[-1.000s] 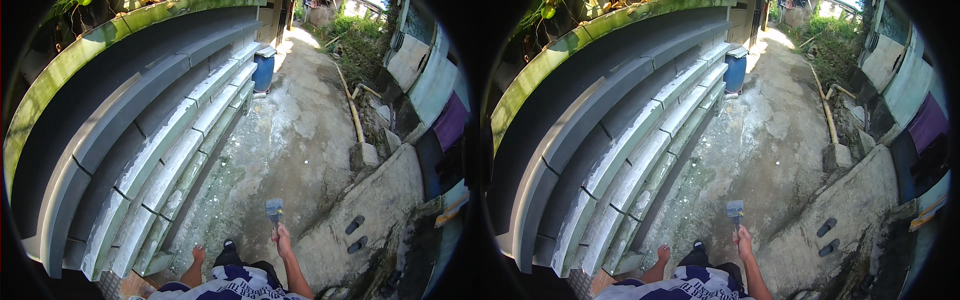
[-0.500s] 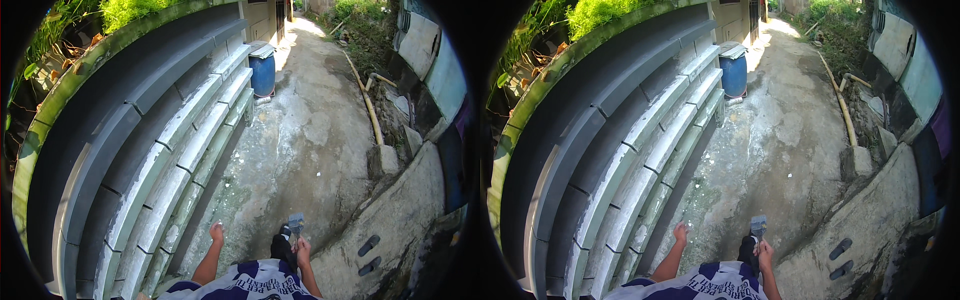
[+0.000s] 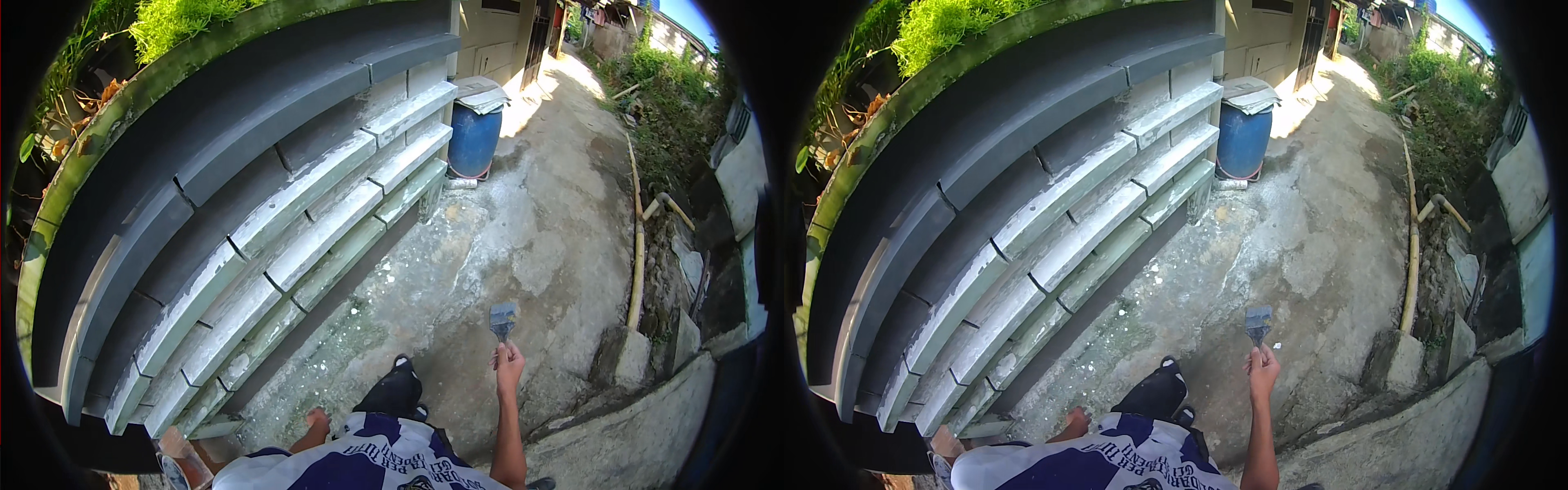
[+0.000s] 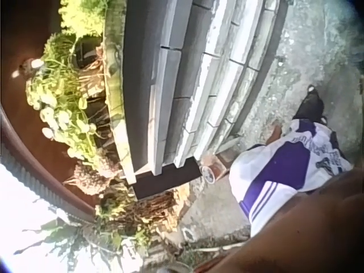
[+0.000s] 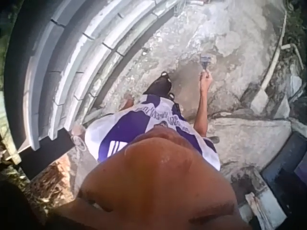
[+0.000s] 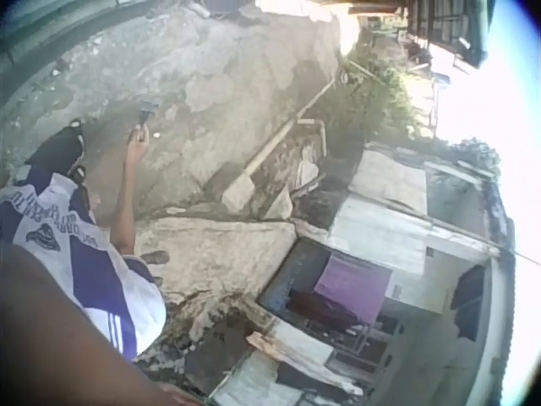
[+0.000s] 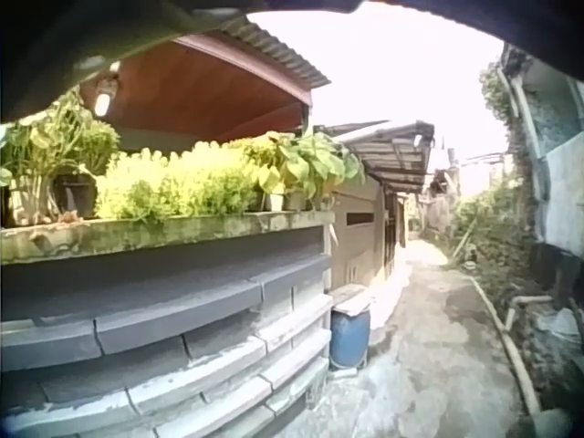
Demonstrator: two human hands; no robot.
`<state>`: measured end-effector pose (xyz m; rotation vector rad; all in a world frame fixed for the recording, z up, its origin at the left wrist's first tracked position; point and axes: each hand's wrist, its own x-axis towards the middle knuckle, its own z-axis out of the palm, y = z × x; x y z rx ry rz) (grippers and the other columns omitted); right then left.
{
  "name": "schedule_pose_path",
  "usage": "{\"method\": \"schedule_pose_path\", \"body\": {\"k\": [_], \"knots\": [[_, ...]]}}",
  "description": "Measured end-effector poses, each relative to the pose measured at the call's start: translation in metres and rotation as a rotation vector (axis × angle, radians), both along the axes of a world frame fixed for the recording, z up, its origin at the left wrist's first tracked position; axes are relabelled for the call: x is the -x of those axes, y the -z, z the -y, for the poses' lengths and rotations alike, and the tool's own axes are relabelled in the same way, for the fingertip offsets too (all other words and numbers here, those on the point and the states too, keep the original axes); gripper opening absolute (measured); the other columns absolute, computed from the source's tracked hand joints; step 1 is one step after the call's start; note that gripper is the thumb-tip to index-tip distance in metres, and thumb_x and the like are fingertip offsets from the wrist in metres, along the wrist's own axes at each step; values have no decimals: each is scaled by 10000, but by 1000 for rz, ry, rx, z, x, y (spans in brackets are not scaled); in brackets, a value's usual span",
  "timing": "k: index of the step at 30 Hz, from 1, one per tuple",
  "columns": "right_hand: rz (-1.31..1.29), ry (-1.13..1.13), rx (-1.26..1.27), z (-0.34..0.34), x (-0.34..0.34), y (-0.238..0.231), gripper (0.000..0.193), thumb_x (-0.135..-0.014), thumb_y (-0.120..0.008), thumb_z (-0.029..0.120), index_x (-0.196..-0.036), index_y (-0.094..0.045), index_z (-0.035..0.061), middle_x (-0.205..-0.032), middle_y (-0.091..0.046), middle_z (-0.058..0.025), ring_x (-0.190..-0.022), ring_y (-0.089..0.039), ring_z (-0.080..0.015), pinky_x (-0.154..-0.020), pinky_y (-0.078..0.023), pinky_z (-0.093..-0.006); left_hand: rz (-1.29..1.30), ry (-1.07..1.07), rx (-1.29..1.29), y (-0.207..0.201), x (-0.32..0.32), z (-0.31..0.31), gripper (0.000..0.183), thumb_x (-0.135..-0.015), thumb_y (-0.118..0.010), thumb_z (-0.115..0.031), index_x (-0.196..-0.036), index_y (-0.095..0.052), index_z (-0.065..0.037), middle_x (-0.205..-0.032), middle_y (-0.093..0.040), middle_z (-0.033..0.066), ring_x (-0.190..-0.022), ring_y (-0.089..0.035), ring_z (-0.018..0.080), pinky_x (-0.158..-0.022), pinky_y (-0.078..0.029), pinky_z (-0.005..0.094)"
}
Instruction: The recorder is applying a grey liquid coating, likely paint or a thin cement wash, to an exterior wall using a paintbrush.
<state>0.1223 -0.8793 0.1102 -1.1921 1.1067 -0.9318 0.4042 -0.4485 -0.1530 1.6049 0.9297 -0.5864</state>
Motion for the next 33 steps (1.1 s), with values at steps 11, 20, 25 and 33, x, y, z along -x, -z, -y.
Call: {"method": "schedule_pose_path", "body": {"k": [11, 20, 25, 33], "knots": [[-32, 369, -66, 129, -68, 47, 305, -943, -398, 241, -675, -411, 97, -581, -373, 38, -469, -342, -50, -430, -265, -226, 322, 101, 55, 50, -89, 283, 184, -806, -509, -142, -987, -522, -113, -916, -591, 58, -709, -579, 195, -466, -418, 313], [-48, -27, -78, 271, -159, 6, 227, -904, -445, 119, -1068, -548, 0, -613, -427, 27, -504, -388, -59, -449, -317, -222, 614, 335, 339, -72, -140, 503, 299, -813, -532, -45, -1110, -502, -63, -1008, -595, 57, -795, -582, 133, -653, -451, 248], [-83, -309, 157, 355, -268, -20, 280, -922, -417, 138, -1168, -488, 25, -719, -422, 23, -580, -372, -56, -502, -311, -208, 763, 492, 310, -93, -121, 549, 359, -802, -540, -19, -1153, -483, -70, -1058, -584, 57, -836, -585, 125, -655, -451, 248], [128, -641, 516, 437, -466, -94, 359, -947, -398, 166, -1281, -402, 35, -770, -410, 13, -626, -362, -62, -560, -330, -211, 925, 542, -35, -108, -64, 572, 330, -786, -525, 16, -1112, -515, -29, -905, -581, 85, -770, -586, 165, -660, -464, 252]]}}
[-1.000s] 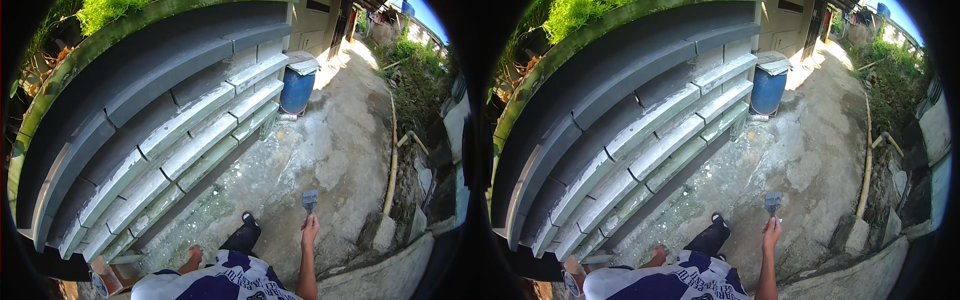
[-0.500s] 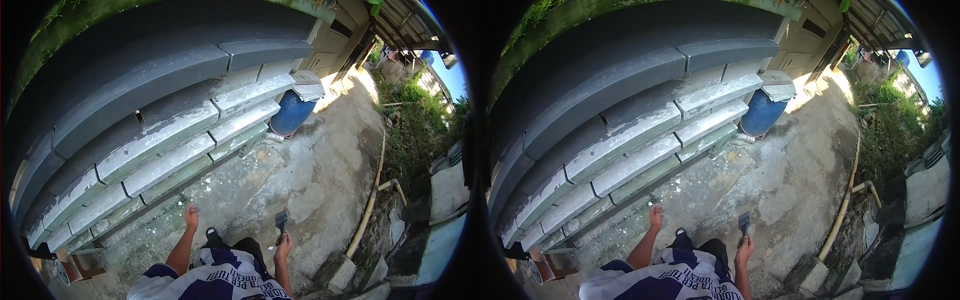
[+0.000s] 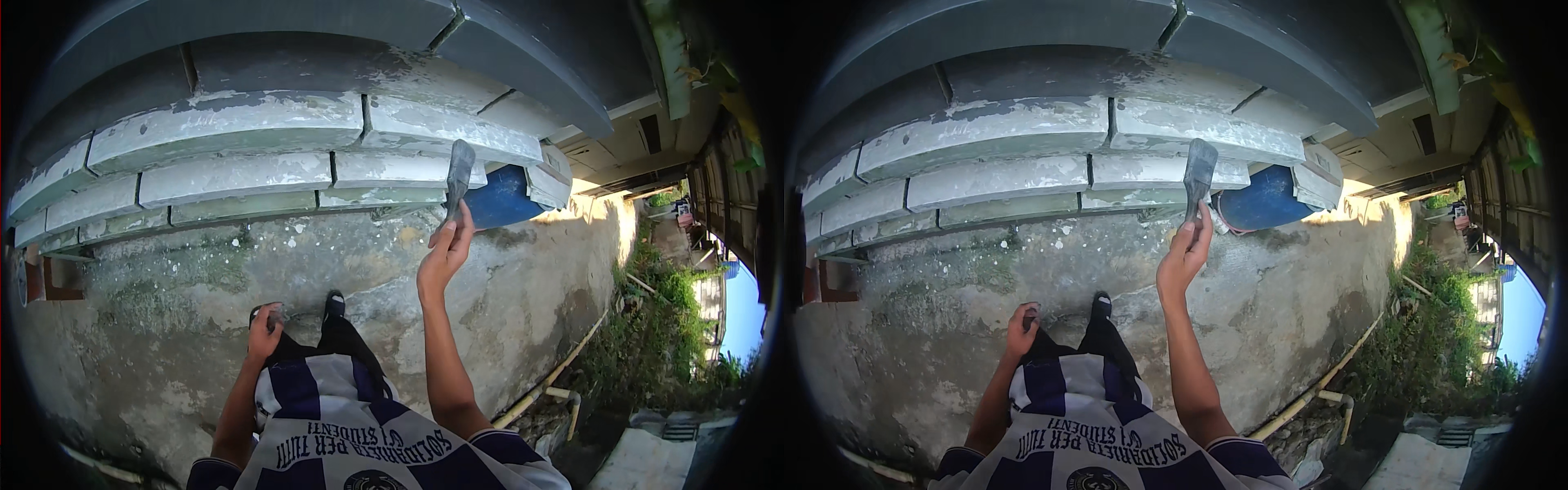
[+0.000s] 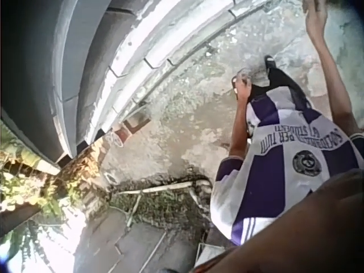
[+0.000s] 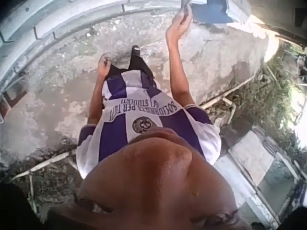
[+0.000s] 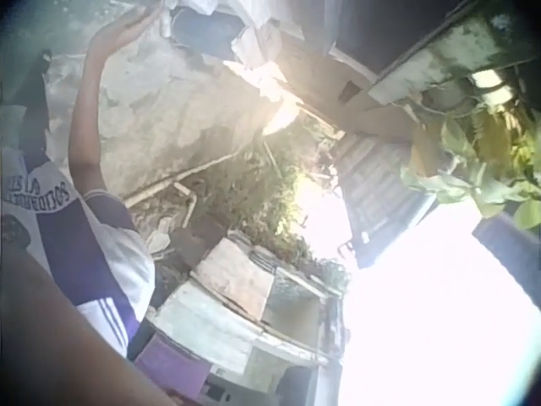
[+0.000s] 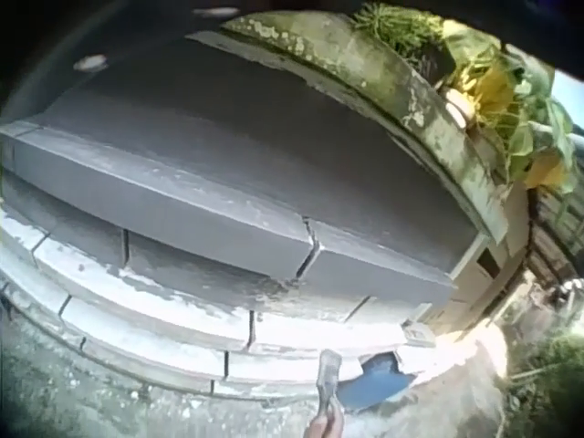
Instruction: The recorder is applying a grey liquid coating, likely paint or a thin cement wash, to an exterior wall using a paintbrush.
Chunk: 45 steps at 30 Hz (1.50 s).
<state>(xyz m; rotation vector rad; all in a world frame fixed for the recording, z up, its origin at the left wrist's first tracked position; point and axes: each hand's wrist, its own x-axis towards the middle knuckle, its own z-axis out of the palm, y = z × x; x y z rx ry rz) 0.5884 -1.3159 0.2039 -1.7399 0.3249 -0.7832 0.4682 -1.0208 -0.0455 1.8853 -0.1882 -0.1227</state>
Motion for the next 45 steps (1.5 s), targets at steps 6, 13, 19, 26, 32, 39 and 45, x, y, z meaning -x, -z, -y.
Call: {"method": "schedule_pose_path", "body": {"k": [6, 13, 19, 26, 32, 39, 45], "knots": [[171, -380, -220, 22, -82, 7, 448, -933, -449, 152, -1331, -324, -9, -812, -442, -17, -667, -416, -85, -593, -374, -235, -413, -219, 249, 36, 48, 35, 308, -812, -525, 0, -1118, -522, -33, -981, -601, 48, -852, -576, 123, -778, -440, 243], [297, -425, -352, -9, -140, 6, 458, -913, -492, 110, -1316, -332, -37, -820, -499, -26, -696, -464, -89, -620, -375, -232, -436, -696, 390, 54, 98, 16, 315, -872, -468, -70, -1185, -503, -69, -1045, -581, 33, -853, -568, 116, -685, -458, 245], [307, -352, -406, -41, -150, 11, 395, -899, -507, 85, -1275, -403, 22, -986, -475, -32, -660, -414, -68, -583, -356, -215, -442, -878, 508, 47, 83, -13, 260, -892, -516, -144, -1148, -534, -103, -1024, -585, 4, -867, -584, 135, -656, -458, 248], [304, -211, -11, -53, -157, 18, 357, -882, -502, 84, -1228, -485, -2, -954, -516, -72, -736, -493, -105, -635, -431, -232, -430, -763, 443, 39, 53, -38, 250, -892, -508, -157, -1131, -566, -108, -1008, -581, -11, -858, -570, 118, -693, -451, 237], [346, -243, 305, -87, -140, -11, 309, -851, -534, 60, -1151, -562, -9, -833, -531, -78, -676, -507, -114, -485, -407, -221, -444, -645, 539, 45, 27, -54, 289, -913, -472, -197, -1181, -516, -99, -1111, -565, 39, -925, -581, 171, -693, -452, 262], [417, -120, 560, -76, -161, -18, 254, -836, -578, 103, -1081, -615, 43, -828, -567, -96, -642, -566, -213, -497, -434, -302, -438, -590, 551, 33, 5, -62, 286, -912, -466, -187, -1182, -510, -105, -1131, -573, 49, -934, -595, 188, -664, -454, 260], [277, 92, 541, 7, -146, -28, 216, -819, -575, 108, -1005, -624, 9, -749, -584, -164, -683, -586, -343, -613, -461, -395, -436, -709, 604, 36, 23, -80, 349, -904, -480, -247, -1230, -474, -124, -1193, -542, 64, -987, -578, 224, -741, -456, 313]]}}
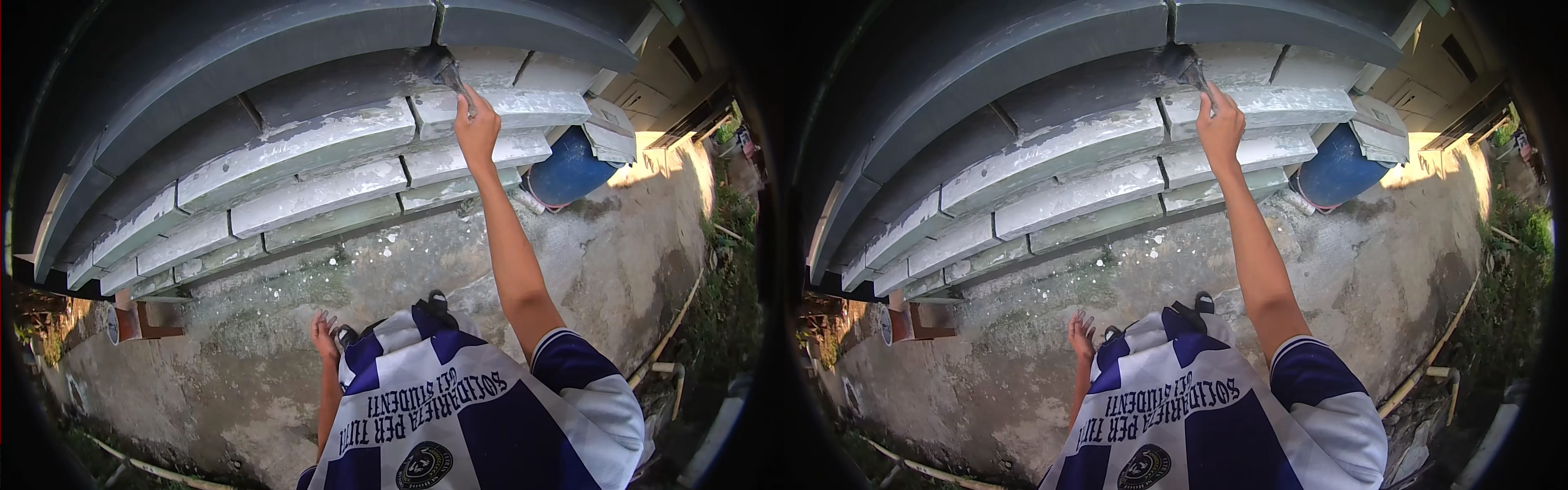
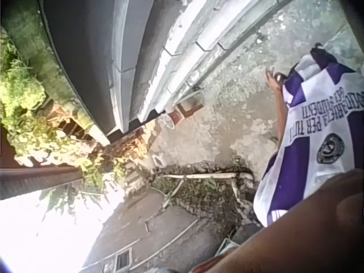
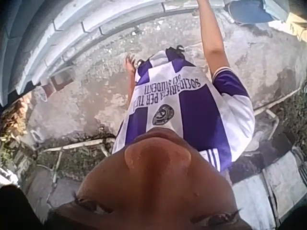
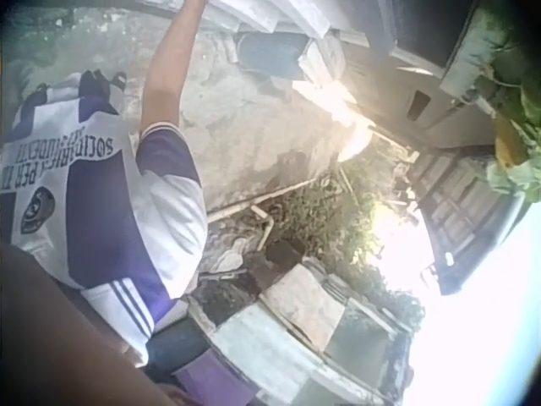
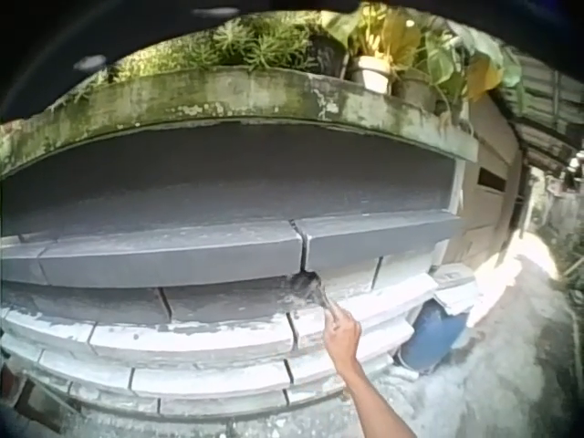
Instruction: The recorder is applying a grey liquid coating, likely paint or a thin cement wash, to an exterior wall using a paintbrush.
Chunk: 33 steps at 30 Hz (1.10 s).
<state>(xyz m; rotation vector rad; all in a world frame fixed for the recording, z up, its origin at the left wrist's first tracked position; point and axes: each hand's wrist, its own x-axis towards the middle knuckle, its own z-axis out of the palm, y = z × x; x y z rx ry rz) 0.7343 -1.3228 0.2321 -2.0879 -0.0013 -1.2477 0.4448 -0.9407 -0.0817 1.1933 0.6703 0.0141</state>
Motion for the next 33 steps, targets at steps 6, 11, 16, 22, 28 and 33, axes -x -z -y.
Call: {"method": "schedule_pose_path", "body": {"k": [6, 11, 16, 22, 28, 33], "knots": [[15, 239, -66, 20, 13, -23, 226, -795, -597, 106, -941, -614, -64, -802, -619, -200, -714, -597, -364, -654, -466, -406, -94, -107, 3, 15, 36, -20, 393, -880, -489, -297, -1240, -468, -143, -1224, -530, 50, -1019, -565, 232, -785, -427, 334], [198, 246, -76, -18, -11, -14, 222, -815, -601, 161, -887, -641, -45, -737, -628, -185, -586, -609, -272, -586, -469, -339, -93, -64, 14, 7, 39, -22, 361, -884, -479, -293, -1219, -490, -157, -1225, -533, 46, -1024, -566, 229, -794, -428, 341], [43, -103, -759, -34, -4, -9, 286, -877, -544, 204, -852, -631, -67, -714, -643, -155, -578, -624, -206, -585, -478, -300, -126, -67, 28, 8, 44, -30, 366, -879, -500, -268, -1221, -488, -139, -1238, -519, 55, -1032, -560, 246, -807, -451, 332], [71, -97, -791, 4, -8, 2, 353, -897, -510, 238, -1001, -584, -91, -676, -611, -124, -586, -634, -206, -578, -482, -301, -143, -100, -5, 8, 47, -33, 359, -879, -491, -249, -1225, -479, -153, -1230, -521, 49, -1032, -557, 262, -812, -447, 334], [266, 263, -116, 3, -37, -15, 399, -891, -528, 233, -1116, -523, -96, -943, -529, -223, -714, -595, -330, -620, -474, -373, -208, -69, -23, 17, 49, -16, 400, -866, -512, -220, -1254, -430, -171, -1225, -525, 54, -988, -582, 251, -765, -459, 342], [139, -77, 4, -50, -16, -1, 346, -837, -604, 158, -1084, -539, -75, -940, -544, -215, -745, -574, -346, -635, -475, -371, -240, 167, -160, 24, 47, 0, 459, -883, -499, -219, -1304, -328, -153, -1197, -547, 88, -951, -600, 268, -717, -484, 367]]}}
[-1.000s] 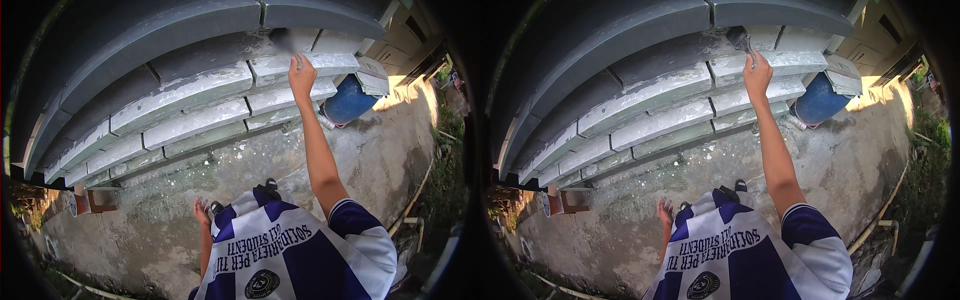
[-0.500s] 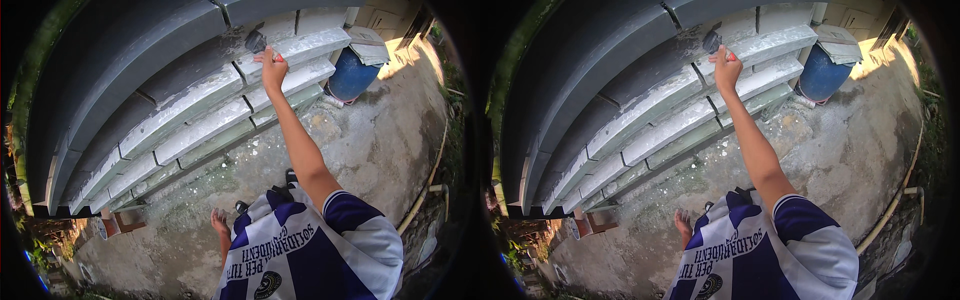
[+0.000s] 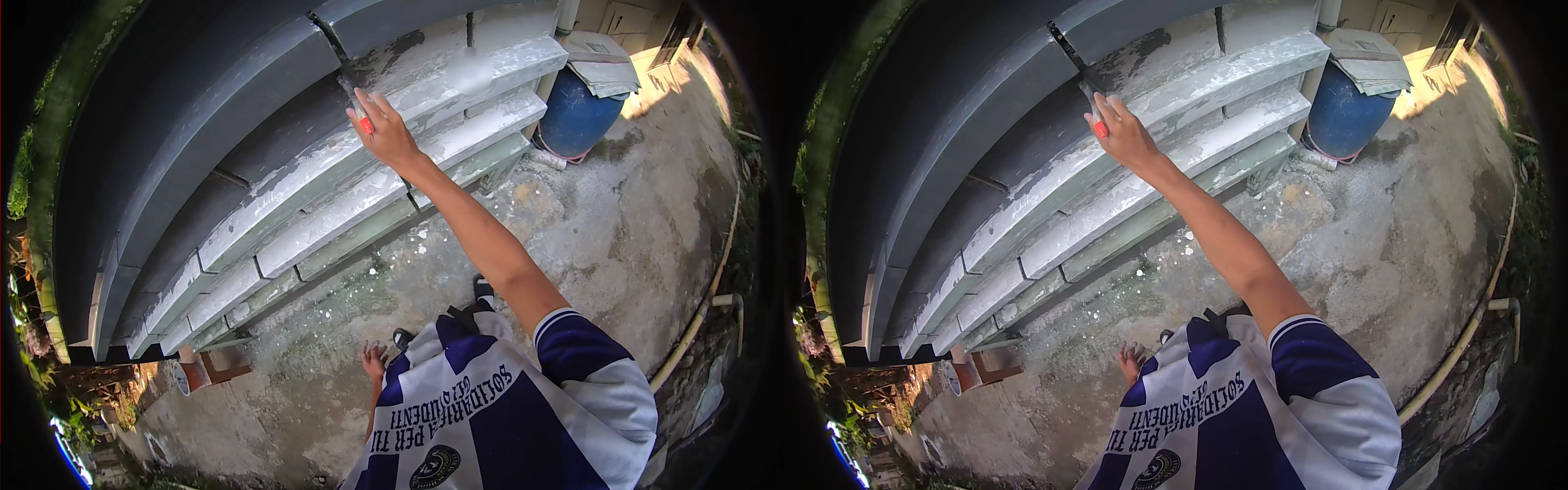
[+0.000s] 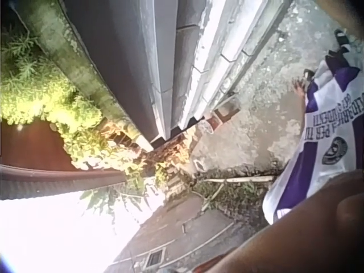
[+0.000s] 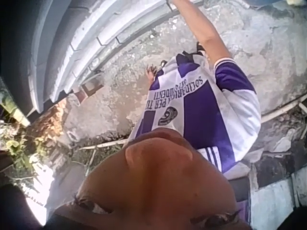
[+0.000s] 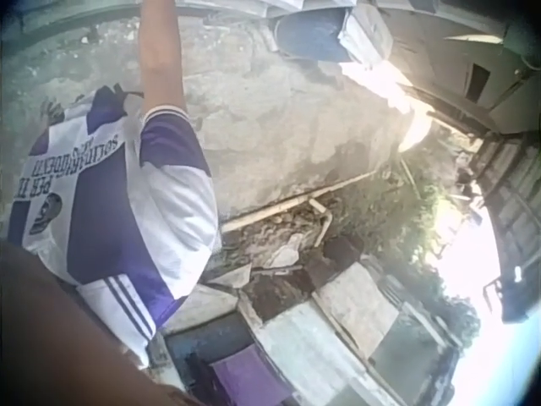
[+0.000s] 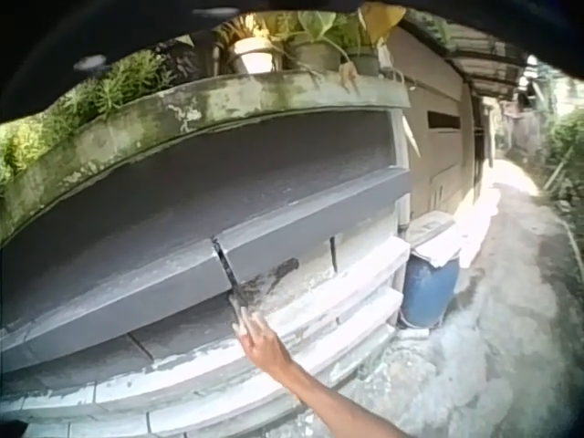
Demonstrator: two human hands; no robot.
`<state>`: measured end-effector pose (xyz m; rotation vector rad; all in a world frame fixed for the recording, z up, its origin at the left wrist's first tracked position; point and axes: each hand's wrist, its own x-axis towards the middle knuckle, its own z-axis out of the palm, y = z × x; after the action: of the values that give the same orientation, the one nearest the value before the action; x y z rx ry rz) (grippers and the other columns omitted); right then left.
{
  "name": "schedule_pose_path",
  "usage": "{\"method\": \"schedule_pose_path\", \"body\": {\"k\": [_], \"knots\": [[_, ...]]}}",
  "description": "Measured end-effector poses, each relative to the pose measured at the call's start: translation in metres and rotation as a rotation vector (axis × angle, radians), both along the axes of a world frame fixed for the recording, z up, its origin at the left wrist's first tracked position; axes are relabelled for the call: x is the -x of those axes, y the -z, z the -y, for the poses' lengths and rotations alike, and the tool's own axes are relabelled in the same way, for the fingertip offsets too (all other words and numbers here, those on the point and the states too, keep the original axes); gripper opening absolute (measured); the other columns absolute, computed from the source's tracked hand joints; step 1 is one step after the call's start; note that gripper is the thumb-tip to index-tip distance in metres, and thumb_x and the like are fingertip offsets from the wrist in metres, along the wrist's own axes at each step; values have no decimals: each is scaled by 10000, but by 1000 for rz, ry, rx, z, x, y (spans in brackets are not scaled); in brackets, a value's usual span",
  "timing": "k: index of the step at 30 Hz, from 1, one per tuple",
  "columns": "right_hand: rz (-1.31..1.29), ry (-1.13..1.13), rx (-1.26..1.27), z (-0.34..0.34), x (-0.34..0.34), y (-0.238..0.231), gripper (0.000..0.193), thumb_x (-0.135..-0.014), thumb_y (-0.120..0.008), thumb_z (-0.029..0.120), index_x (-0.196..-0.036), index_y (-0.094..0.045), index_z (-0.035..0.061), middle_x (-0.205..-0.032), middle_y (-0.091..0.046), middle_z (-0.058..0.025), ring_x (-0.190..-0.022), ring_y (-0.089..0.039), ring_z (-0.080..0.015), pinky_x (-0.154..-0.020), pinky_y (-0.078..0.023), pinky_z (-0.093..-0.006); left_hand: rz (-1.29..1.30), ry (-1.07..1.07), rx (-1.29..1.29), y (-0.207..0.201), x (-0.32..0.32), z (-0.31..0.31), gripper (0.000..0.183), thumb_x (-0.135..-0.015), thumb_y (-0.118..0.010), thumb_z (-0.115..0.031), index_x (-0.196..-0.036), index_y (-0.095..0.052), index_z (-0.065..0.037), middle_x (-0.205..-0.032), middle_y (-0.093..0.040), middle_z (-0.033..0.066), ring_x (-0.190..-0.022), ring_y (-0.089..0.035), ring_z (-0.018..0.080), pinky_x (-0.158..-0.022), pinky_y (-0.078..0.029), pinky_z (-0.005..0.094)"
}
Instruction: The recorder is applying a grey liquid coating, likely paint or a thin cement wash, to an exterior wall using a paintbrush.
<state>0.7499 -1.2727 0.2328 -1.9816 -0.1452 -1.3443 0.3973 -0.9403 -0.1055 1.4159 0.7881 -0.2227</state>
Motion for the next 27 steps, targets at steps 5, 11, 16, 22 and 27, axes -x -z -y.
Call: {"method": "schedule_pose_path", "body": {"k": [5, 11, 16, 22, 27], "knots": [[70, -301, -88, 32, 0, -4, 281, -806, -639, 152, -1032, -592, -7, -869, -583, -170, -711, -592, -326, -628, -487, -354, -3, 79, 35, 10, -1, -2, 468, -886, -502, -214, -1307, -315, -131, -1204, -540, 111, -938, -605, 283, -701, -491, 390], [124, -7, -145, 132, -10, 3, 232, -804, -626, 120, -979, -614, -31, -829, -603, -174, -695, -593, -326, -604, -479, -356, 22, -34, 153, 18, 15, 4, 470, -865, -514, -179, -1299, -340, -130, -1192, -538, 124, -961, -591, 319, -691, -482, 404], [151, 224, -206, 106, -17, -19, 270, -824, -590, 108, -1019, -578, -77, -833, -571, -198, -713, -595, -337, -615, -485, -367, -18, -182, 169, 33, 31, -6, 423, -853, -523, -164, -1259, -412, -120, -1186, -530, 117, -971, -584, 349, -704, -479, 432], [100, -143, 36, 38, 8, -7, 347, -804, -612, 92, -1111, -536, -51, -912, -557, -203, -781, -584, -358, -681, -492, -371, -35, -97, 154, 43, 22, -9, 350, -862, -541, -140, -1193, -470, -54, -1150, -545, 132, -990, -577, 318, -758, -504, 390], [127, -75, -50, 94, 4, -2, 295, -831, -582, 117, -1041, -553, -88, -955, -555, -223, -820, -592, -370, -699, -500, -376, 233, 158, 120, 46, 13, 6, 242, -879, -551, -127, -1106, -551, -46, -1024, -601, 80, -884, -592, 193, -772, -501, 338]]}}
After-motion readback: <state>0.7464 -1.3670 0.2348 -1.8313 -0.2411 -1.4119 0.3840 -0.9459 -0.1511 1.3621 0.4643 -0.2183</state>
